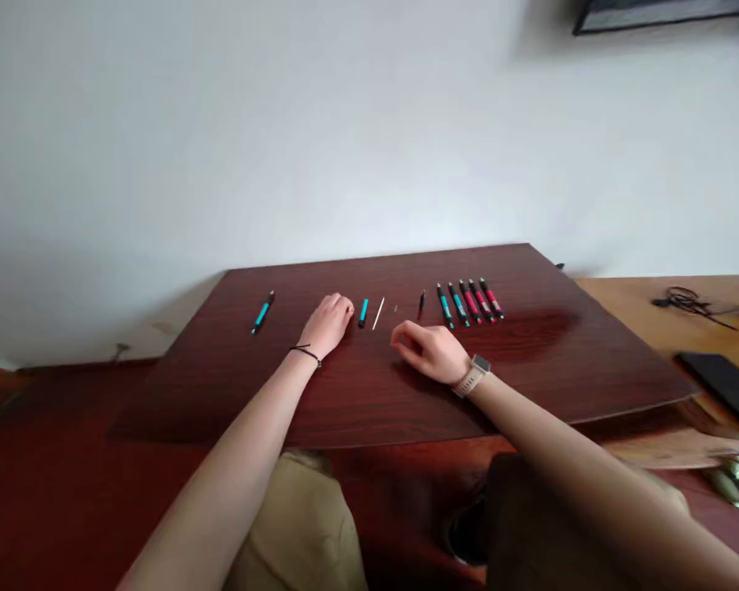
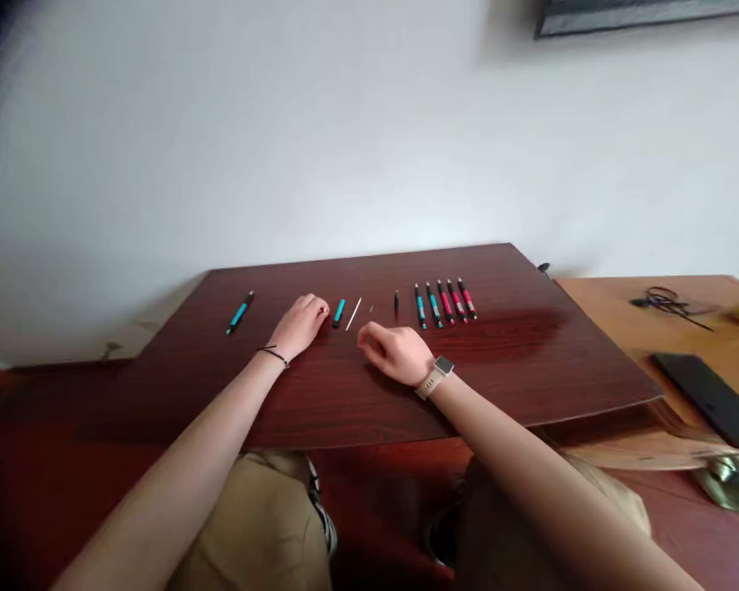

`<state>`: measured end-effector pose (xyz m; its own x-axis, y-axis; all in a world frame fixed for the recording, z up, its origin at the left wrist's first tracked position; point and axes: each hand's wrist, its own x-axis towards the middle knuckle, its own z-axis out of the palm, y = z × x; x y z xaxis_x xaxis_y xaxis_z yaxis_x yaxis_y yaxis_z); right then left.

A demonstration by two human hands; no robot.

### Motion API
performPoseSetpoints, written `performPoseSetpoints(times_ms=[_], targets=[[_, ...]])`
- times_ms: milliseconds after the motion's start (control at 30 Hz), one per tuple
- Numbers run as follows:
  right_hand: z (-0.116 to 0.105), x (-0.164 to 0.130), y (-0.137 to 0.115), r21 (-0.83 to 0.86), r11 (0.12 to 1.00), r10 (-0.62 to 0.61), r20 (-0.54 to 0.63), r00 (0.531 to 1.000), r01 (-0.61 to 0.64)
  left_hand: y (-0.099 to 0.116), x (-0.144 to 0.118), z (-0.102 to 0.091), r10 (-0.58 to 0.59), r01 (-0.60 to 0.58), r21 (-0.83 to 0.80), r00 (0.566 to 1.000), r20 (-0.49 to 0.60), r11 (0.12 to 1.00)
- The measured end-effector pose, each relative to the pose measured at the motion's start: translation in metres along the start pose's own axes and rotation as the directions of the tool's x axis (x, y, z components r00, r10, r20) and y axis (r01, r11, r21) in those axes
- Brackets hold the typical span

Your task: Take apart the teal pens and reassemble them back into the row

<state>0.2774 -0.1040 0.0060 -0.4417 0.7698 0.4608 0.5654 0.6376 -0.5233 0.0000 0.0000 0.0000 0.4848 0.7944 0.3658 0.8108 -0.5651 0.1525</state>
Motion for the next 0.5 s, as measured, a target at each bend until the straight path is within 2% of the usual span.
performPoseSetpoints(times_ms=[133,267,367,500], targets=[[0.000,0.002,0.001,0.001,1.000,0.002,0.005,1.000,-0.002,-0.002,0.000,-0.002,-0.024,0.022,-0.068,0.999,-0.027,0.997],[0.001,0.003,0.000,-0.008,0.999,0.030,-0.046,0.998,-0.031,0.009,0.000,-0.010,-0.112,0.080,-0.284,0.989,-0.098,0.956],[0.002,0.004,0.001,0.021,0.998,0.064,-0.113,0.992,-0.062,0.030,0.001,-0.015,-0.179,0.107,-0.542,0.980,-0.082,0.834],[0.004,0.007,0.002,0.100,0.991,0.102,-0.189,0.977,-0.084,0.061,0.003,-0.013,-0.114,0.078,-0.778,0.994,0.008,0.623]])
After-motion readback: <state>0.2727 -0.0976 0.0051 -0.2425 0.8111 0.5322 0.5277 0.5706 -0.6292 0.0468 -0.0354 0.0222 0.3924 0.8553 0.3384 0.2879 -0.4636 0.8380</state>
